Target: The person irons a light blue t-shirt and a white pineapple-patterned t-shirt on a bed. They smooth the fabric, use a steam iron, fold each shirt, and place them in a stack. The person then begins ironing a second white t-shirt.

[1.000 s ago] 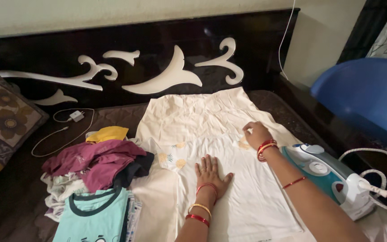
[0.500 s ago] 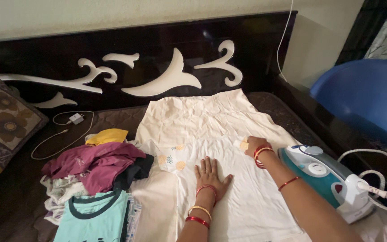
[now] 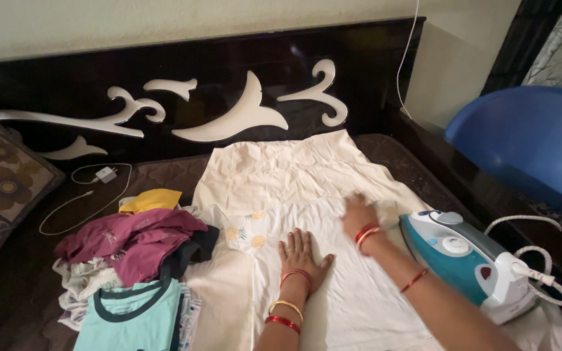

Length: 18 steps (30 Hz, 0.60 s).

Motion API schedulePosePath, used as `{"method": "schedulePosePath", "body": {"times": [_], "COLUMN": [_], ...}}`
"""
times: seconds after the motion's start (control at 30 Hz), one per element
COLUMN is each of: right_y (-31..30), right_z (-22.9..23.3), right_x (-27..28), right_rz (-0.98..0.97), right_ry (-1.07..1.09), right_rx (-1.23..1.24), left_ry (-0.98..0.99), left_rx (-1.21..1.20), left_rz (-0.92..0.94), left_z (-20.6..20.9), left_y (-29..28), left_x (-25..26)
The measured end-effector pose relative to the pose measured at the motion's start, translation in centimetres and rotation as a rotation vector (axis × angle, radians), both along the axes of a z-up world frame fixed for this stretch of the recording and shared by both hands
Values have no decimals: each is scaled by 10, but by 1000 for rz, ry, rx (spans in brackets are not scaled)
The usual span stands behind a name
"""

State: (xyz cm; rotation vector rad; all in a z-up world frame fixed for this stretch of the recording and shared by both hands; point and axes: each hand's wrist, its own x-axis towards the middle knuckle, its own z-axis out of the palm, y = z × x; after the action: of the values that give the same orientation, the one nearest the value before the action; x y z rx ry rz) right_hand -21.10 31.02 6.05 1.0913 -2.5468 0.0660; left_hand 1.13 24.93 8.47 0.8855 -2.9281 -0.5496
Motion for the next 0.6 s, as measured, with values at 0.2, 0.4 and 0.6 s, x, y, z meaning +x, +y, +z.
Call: {"method": "schedulePosePath", "body": {"times": [0.2,0.4,0.6], "right_y": [-9,43,145], "right_z": [-62,-57,-42], "right_x": [34,58,115], "right_rz": [26,24,39], "right_ry": [-409,-434,-428], "right_rx": [-10,-25,214], "left_ry": [32,48,14], "left_rx": [-38,-24,-52], "left_rz": [-14,-9,-74], "left_z": [-9,-10,-18], "left_y": [-5,-5,-10], "left_x": [-3,-2,7]}}
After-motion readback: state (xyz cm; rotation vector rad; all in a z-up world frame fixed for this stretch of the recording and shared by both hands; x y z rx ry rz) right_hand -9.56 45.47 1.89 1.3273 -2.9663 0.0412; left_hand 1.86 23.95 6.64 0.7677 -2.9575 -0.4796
